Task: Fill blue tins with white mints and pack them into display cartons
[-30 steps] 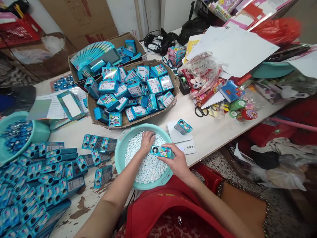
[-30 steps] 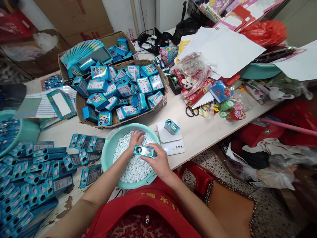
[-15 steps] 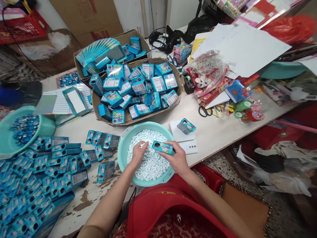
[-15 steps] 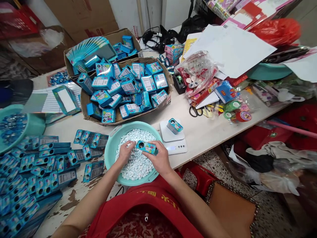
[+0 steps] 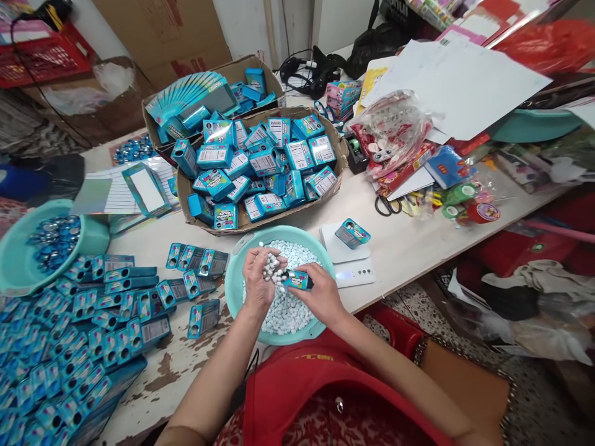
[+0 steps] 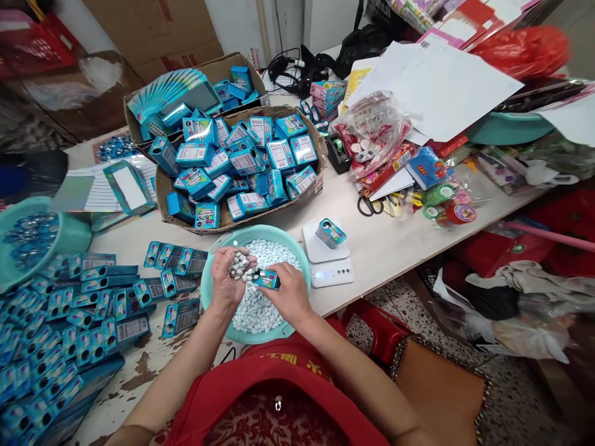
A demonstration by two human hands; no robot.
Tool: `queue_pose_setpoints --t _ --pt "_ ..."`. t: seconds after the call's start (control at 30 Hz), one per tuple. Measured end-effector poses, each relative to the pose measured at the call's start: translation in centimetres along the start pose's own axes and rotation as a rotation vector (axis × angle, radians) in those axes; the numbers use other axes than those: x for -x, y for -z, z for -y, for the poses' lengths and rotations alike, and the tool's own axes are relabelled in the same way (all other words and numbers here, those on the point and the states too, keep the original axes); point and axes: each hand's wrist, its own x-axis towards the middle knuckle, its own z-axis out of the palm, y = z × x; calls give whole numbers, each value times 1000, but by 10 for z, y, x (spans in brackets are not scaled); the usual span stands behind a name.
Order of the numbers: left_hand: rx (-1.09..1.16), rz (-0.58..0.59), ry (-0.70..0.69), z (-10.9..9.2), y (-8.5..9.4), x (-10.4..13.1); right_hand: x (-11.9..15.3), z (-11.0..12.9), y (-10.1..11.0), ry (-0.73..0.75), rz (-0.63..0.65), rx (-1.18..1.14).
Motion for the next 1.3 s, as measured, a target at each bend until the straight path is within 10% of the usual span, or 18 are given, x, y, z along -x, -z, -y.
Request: queue_pose_setpoints --t 1.3 --pt "-90 6 -109 4 -27 4 0 -1 4 -80 -54 -175"
